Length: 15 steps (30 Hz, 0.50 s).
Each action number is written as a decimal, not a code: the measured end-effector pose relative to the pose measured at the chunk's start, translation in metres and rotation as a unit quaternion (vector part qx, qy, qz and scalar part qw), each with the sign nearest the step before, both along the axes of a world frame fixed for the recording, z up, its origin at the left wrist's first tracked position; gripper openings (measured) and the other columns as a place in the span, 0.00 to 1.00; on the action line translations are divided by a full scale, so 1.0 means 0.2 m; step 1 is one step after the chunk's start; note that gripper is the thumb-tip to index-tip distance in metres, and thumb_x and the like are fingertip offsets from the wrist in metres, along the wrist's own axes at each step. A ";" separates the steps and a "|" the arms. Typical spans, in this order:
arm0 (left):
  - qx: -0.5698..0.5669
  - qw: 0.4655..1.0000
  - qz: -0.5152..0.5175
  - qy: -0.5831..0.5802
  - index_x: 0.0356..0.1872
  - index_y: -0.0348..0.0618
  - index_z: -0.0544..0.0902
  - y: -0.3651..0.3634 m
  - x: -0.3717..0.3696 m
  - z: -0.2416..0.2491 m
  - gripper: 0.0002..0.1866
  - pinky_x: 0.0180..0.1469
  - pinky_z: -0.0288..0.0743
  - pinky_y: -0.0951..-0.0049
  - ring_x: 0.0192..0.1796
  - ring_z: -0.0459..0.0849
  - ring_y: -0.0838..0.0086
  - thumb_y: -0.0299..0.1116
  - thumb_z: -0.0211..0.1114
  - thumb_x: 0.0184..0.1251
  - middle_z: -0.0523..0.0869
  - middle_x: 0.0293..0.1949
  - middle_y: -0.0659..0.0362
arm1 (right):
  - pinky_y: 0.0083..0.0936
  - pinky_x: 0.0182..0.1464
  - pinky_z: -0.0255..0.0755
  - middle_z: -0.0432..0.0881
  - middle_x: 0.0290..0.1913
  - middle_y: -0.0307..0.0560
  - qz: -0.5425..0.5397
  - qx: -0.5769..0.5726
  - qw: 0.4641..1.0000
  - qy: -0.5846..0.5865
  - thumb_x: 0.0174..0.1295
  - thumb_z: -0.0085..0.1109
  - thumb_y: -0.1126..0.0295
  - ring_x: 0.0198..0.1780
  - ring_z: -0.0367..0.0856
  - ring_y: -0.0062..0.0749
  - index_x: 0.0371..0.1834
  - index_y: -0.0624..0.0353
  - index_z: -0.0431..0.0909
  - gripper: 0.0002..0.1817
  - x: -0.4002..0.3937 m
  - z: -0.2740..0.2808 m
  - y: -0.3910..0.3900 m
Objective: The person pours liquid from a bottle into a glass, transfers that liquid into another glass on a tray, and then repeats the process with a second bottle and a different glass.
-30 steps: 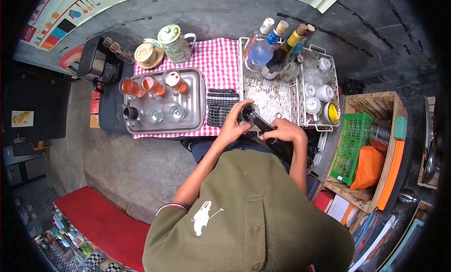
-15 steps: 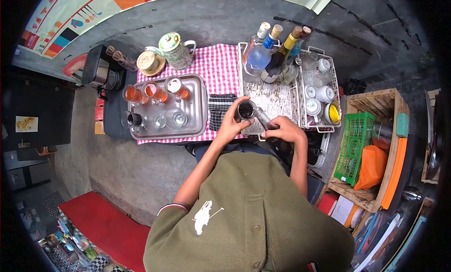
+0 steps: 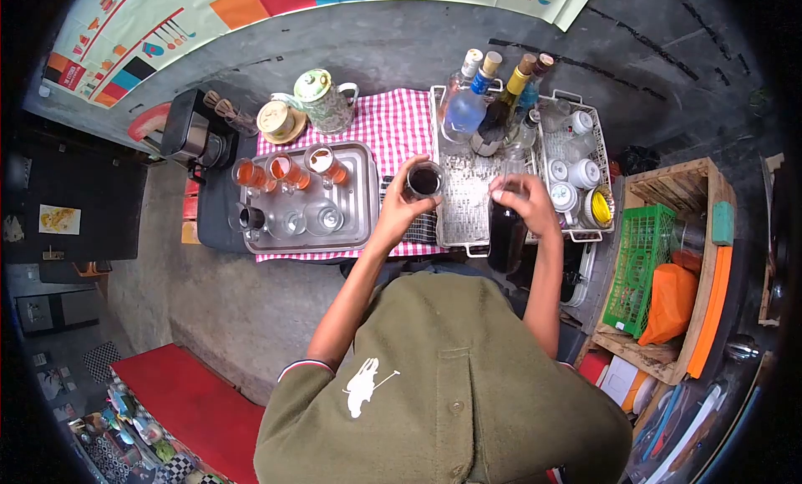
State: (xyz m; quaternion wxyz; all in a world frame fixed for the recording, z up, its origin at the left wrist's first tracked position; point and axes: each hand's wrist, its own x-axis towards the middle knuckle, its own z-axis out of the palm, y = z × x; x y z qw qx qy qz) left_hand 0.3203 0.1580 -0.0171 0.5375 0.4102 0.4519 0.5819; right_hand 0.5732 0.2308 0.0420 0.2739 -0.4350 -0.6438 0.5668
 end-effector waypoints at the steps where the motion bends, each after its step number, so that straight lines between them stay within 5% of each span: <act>1: -0.005 1.000 0.003 -0.014 0.71 0.43 0.69 0.00 -0.01 0.01 0.42 0.64 0.76 0.70 0.62 0.79 0.73 0.15 0.74 0.52 0.79 0.59 0.58 | 0.22 0.45 0.72 0.86 0.33 0.40 -0.023 0.008 1.000 0.015 0.57 0.71 0.64 0.38 0.81 0.19 0.37 0.65 0.86 0.14 0.00 0.00 0.01; 15: -0.016 0.999 0.040 -0.015 0.72 0.42 0.69 -0.07 -0.03 0.03 0.42 0.64 0.76 0.70 0.62 0.79 0.72 0.16 0.75 0.52 0.79 0.61 0.56 | 0.27 0.43 0.75 0.88 0.32 0.44 -0.156 0.220 0.961 0.064 0.58 0.71 0.62 0.37 0.85 0.26 0.40 0.61 0.86 0.14 -0.17 -0.41 0.15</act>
